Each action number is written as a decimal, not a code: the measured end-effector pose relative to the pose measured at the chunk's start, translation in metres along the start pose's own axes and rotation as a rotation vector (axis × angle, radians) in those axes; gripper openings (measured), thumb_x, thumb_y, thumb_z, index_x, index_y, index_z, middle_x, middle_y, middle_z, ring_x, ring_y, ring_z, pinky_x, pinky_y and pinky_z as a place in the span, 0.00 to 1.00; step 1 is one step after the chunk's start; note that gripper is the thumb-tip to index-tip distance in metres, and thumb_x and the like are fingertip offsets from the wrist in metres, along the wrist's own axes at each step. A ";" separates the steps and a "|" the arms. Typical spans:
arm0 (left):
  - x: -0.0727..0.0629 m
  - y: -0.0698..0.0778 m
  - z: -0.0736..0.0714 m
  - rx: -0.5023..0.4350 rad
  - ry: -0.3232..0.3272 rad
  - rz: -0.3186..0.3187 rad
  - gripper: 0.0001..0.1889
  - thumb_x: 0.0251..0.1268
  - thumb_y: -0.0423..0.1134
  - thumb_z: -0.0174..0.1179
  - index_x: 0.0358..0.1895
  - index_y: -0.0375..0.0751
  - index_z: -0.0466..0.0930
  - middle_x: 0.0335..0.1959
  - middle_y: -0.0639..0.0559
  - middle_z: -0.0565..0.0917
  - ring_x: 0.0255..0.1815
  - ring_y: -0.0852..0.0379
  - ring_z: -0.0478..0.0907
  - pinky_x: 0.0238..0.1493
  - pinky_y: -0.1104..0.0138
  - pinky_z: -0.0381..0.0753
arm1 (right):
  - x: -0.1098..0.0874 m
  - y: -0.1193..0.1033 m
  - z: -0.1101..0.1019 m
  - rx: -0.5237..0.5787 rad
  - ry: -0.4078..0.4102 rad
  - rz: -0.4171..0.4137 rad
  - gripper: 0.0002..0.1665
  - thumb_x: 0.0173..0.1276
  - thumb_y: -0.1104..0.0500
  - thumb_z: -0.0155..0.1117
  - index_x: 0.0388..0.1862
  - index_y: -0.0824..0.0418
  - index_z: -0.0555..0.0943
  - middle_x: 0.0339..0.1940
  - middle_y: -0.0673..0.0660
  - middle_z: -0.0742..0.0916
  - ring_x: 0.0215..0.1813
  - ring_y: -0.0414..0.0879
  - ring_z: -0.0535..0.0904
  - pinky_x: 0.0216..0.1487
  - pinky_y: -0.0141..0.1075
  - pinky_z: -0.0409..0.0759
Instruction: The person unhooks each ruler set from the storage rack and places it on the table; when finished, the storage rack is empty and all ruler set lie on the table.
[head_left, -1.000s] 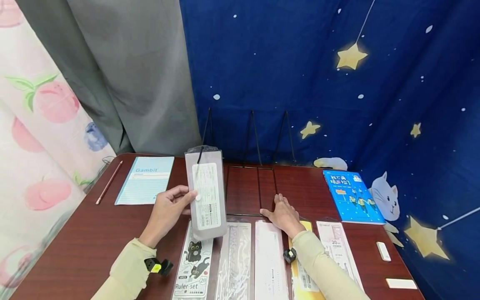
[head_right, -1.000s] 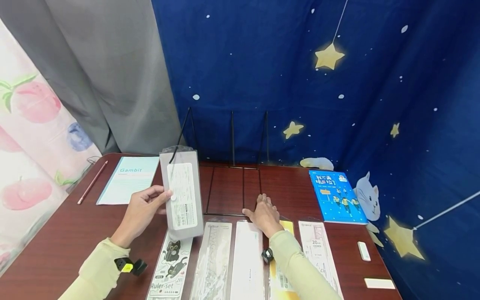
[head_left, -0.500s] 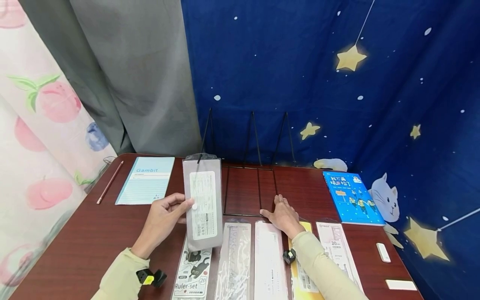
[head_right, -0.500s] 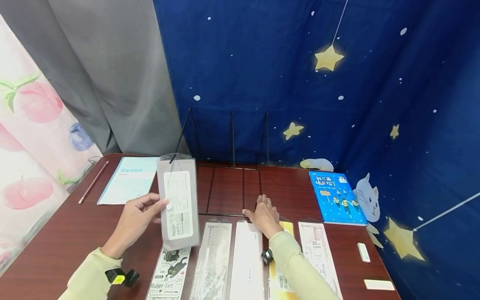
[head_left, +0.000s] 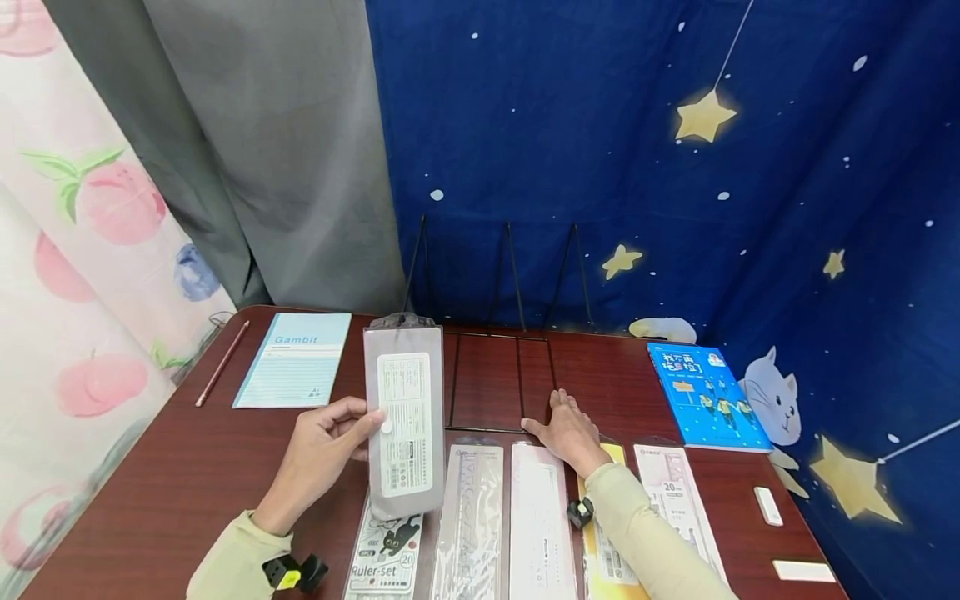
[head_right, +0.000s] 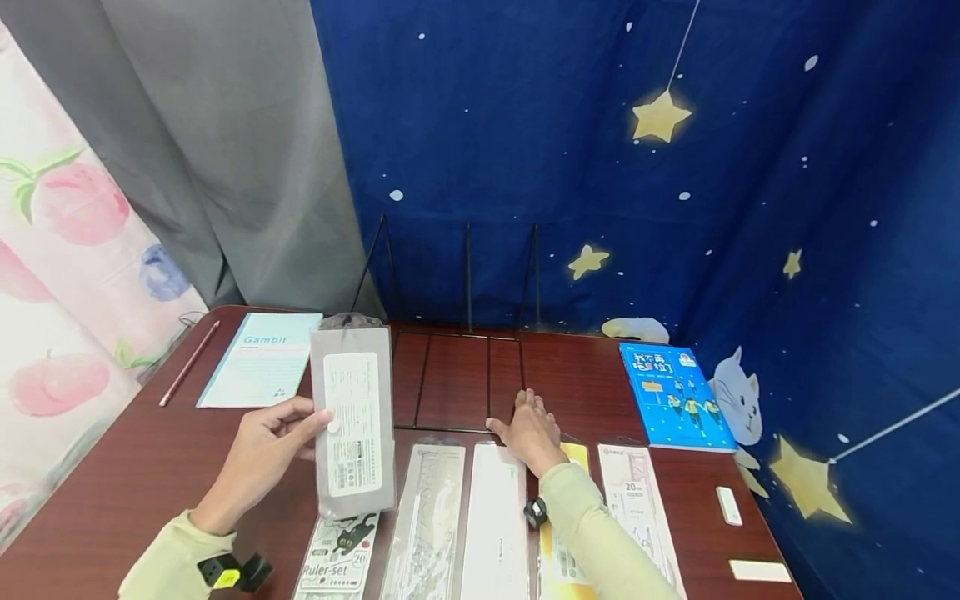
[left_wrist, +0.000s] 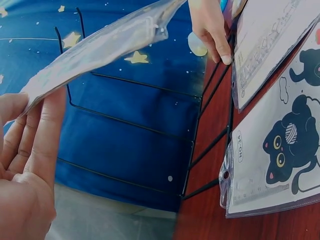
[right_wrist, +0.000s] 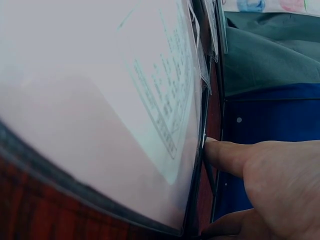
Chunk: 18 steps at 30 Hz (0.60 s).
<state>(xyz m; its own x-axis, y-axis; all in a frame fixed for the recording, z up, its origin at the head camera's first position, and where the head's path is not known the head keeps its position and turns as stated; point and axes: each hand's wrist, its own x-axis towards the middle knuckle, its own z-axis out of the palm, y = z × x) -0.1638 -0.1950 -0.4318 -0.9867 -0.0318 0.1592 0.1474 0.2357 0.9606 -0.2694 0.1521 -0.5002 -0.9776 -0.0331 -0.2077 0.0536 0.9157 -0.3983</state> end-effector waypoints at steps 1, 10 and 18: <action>0.000 0.001 0.000 -0.003 0.000 0.001 0.13 0.72 0.42 0.67 0.45 0.33 0.86 0.31 0.57 0.90 0.31 0.62 0.89 0.33 0.62 0.90 | 0.000 0.000 0.000 -0.001 0.001 -0.001 0.56 0.72 0.37 0.67 0.83 0.68 0.56 0.86 0.67 0.58 0.86 0.64 0.53 0.81 0.62 0.58; -0.006 0.006 -0.001 0.020 0.005 -0.002 0.13 0.72 0.42 0.67 0.45 0.33 0.86 0.30 0.58 0.90 0.30 0.62 0.88 0.32 0.62 0.90 | 0.001 0.002 0.000 0.001 0.003 0.000 0.56 0.72 0.37 0.67 0.83 0.67 0.56 0.86 0.66 0.58 0.86 0.64 0.53 0.81 0.62 0.58; -0.012 0.011 -0.006 0.017 0.006 0.007 0.12 0.73 0.41 0.66 0.44 0.32 0.86 0.29 0.57 0.90 0.29 0.62 0.88 0.32 0.61 0.89 | 0.001 0.002 0.000 0.017 -0.004 0.005 0.57 0.72 0.37 0.67 0.84 0.67 0.55 0.86 0.66 0.57 0.86 0.64 0.52 0.82 0.62 0.56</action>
<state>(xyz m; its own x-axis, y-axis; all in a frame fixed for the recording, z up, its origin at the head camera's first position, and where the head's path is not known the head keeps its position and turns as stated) -0.1495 -0.1976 -0.4220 -0.9853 -0.0358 0.1672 0.1530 0.2524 0.9554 -0.2701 0.1534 -0.5013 -0.9765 -0.0302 -0.2136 0.0621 0.9089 -0.4124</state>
